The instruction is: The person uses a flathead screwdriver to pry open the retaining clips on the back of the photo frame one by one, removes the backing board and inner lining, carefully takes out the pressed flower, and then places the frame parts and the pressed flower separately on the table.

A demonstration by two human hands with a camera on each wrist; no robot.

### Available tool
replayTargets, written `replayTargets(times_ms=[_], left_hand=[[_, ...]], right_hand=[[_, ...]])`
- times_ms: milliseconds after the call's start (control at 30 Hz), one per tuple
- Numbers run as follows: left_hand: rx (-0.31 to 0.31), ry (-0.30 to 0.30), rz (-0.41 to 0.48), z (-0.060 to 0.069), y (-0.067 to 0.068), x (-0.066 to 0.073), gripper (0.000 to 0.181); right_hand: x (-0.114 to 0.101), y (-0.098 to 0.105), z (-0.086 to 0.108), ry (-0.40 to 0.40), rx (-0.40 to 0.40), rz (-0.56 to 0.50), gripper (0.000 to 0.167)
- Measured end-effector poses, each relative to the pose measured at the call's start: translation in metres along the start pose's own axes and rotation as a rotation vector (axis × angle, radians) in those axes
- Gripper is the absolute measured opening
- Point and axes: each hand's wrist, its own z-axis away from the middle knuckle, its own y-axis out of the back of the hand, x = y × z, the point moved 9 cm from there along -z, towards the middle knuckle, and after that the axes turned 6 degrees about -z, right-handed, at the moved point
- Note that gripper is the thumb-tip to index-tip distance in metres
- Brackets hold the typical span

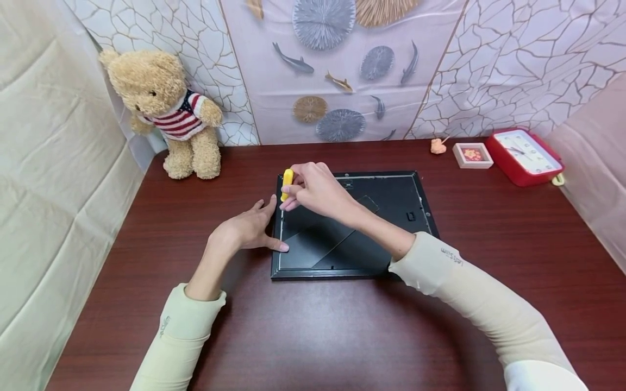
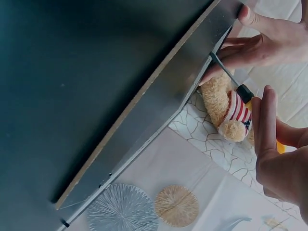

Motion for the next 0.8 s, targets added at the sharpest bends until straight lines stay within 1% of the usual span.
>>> replayTargets(times_ms=[100,233,400,533,633,733,800], left_hand=[[0.002,0.001,-0.003,-0.002,-0.003,-0.003,0.159],[0.001,0.005,-0.012,-0.002,-0.005,-0.004,0.156],[0.005,0.007,-0.016,-0.005,-0.008,-0.008,0.157],[0.013,0.006,-0.007,-0.008,-0.009,-0.01,0.158],[0.018,0.006,0.009,-0.005,-0.006,-0.005,0.156],[0.015,0.005,0.012,-0.002,-0.003,-0.002,0.157],[0.009,0.009,0.008,-0.003,-0.003,-0.002,0.158]], right_hand=[[-0.001,-0.003,-0.001,0.0,-0.004,0.023,0.01],[-0.004,-0.007,-0.004,0.018,-0.005,0.056,0.008],[-0.005,-0.008,-0.005,0.027,-0.017,0.058,0.009],[0.006,0.001,-0.002,-0.003,-0.031,-0.004,0.007],[0.018,0.012,0.004,-0.045,-0.063,-0.084,0.006],[0.029,0.021,0.011,-0.083,-0.098,-0.152,0.01],[0.035,0.026,0.014,-0.098,-0.105,-0.164,0.012]])
